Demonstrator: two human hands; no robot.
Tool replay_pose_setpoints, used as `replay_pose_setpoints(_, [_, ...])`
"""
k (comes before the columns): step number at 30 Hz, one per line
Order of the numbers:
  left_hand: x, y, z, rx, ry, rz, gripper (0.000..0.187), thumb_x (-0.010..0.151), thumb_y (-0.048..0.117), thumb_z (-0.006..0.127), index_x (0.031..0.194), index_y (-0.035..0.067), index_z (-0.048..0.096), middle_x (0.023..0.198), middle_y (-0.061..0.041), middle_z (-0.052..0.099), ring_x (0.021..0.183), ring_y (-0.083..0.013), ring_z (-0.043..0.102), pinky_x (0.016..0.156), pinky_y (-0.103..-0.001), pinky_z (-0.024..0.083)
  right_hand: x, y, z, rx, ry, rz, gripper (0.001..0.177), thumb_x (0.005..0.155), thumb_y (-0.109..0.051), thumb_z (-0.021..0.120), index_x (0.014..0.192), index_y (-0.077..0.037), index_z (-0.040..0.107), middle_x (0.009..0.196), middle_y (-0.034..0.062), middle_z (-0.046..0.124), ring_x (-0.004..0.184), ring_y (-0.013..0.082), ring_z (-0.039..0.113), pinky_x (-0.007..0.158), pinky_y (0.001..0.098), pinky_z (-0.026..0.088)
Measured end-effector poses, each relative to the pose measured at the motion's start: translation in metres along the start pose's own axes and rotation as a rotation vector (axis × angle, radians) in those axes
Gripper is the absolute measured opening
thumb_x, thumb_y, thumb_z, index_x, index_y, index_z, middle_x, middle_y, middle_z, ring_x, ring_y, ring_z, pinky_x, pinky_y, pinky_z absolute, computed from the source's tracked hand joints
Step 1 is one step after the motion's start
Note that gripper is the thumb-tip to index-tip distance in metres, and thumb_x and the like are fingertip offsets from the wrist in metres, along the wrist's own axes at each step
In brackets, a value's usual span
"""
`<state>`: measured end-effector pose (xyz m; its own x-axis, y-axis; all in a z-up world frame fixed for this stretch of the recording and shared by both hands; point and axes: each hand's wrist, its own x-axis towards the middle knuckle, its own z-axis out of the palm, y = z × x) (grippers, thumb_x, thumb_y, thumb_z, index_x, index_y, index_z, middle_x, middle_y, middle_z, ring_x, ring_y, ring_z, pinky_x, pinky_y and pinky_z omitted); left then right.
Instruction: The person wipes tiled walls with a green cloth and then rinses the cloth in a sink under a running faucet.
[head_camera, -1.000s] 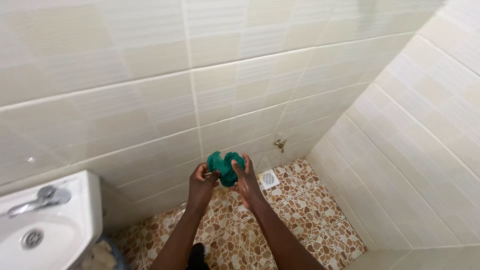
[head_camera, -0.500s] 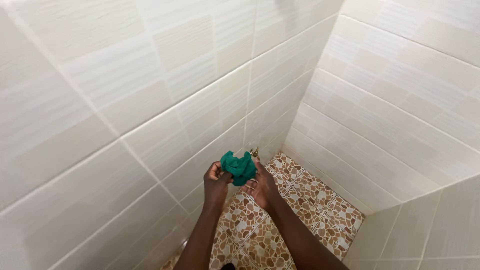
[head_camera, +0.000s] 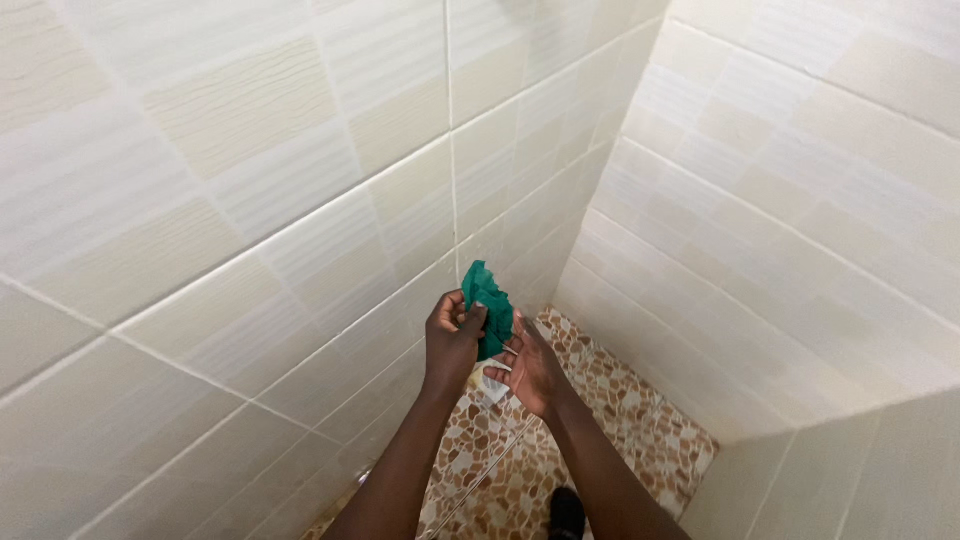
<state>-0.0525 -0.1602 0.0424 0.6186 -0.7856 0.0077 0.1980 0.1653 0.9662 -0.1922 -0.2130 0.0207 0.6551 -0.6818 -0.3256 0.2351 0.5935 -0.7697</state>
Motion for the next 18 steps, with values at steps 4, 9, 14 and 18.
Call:
replay_pose_setpoints(4, [0.016, -0.013, 0.046, -0.053, 0.033, 0.068, 0.015, 0.103, 0.015, 0.063, 0.097, 0.001, 0.065, 0.079, 0.0, 0.059, 0.069, -0.0069, 0.052, 0.062, -0.026, 0.045, 0.003, -0.051, -0.024, -0.391, -0.115, 0.064, 0.09, 0.085, -0.058, 0.059, 0.162, -0.039, 0.017, 0.142, -0.0143, 0.045, 0.118, 0.0097, 0.055, 0.092, 0.0415, 0.054])
replay_pose_setpoints(9, [0.037, 0.003, 0.093, 0.001, 0.159, 0.079, 0.017, 0.101, 0.017, 0.062, 0.095, 0.002, 0.067, 0.078, 0.0, 0.063, 0.067, -0.0062, 0.053, 0.061, -0.025, 0.047, 0.035, -0.089, -0.064, -0.502, -0.218, 0.018, 0.091, 0.087, -0.048, 0.071, 0.162, -0.027, 0.024, 0.132, 0.0045, 0.059, 0.108, 0.0182, 0.062, 0.084, 0.0386, 0.051])
replay_pose_setpoints(14, [0.043, 0.038, 0.113, 0.145, 0.306, 0.163, 0.02, 0.096, 0.019, 0.068, 0.107, 0.002, 0.069, 0.083, -0.002, 0.07, 0.072, -0.0092, 0.063, 0.064, -0.026, 0.054, 0.076, -0.097, -0.085, -0.373, -0.311, -0.022, 0.086, 0.091, -0.039, 0.075, 0.162, -0.016, 0.032, 0.118, 0.0075, 0.06, 0.102, 0.0193, 0.064, 0.086, 0.0377, 0.054])
replay_pose_setpoints(18, [0.057, 0.061, 0.119, 0.312, 0.424, 0.155, 0.026, 0.092, 0.019, 0.072, 0.11, 0.002, 0.067, 0.089, -0.005, 0.071, 0.079, -0.0137, 0.07, 0.066, -0.03, 0.058, 0.099, -0.091, -0.07, -0.437, -0.213, -0.068, 0.074, 0.096, -0.038, 0.066, 0.156, -0.012, 0.033, 0.107, 0.0113, 0.068, 0.093, 0.0174, 0.067, 0.078, 0.034, 0.056])
